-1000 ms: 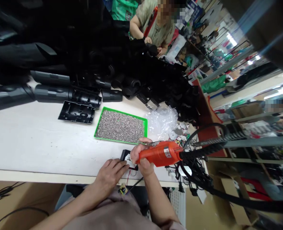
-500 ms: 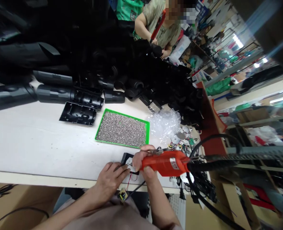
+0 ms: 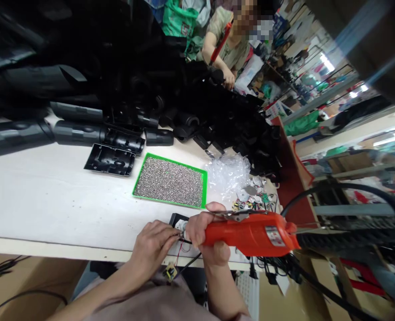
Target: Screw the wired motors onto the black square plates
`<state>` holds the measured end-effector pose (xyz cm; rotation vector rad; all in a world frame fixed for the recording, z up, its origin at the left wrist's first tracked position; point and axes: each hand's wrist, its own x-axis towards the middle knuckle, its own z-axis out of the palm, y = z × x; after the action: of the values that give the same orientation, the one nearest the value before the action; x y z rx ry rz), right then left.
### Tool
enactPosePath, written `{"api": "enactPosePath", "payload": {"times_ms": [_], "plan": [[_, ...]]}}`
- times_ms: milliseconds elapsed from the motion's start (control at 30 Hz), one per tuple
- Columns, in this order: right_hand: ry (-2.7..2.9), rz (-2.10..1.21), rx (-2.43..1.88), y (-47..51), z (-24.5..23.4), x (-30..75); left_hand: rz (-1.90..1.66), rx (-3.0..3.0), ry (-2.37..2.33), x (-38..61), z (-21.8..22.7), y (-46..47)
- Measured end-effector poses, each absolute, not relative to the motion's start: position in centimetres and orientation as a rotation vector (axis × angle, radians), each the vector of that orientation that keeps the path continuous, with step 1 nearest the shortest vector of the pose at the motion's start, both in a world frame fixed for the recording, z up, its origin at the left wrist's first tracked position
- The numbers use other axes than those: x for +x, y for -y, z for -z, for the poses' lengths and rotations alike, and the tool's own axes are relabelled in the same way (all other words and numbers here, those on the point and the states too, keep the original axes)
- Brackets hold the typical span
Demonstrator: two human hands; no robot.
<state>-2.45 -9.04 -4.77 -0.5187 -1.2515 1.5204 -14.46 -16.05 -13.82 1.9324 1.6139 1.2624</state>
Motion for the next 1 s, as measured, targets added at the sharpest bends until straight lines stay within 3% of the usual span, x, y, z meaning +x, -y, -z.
{"api": "enactPosePath", "payload": {"times_ms": [1000], "plan": [[1.28,-1.45,-0.486,9.9,4.3,-1.8,-1.199,2.047,-1.678,-14.6,13.6,16.9]]}}
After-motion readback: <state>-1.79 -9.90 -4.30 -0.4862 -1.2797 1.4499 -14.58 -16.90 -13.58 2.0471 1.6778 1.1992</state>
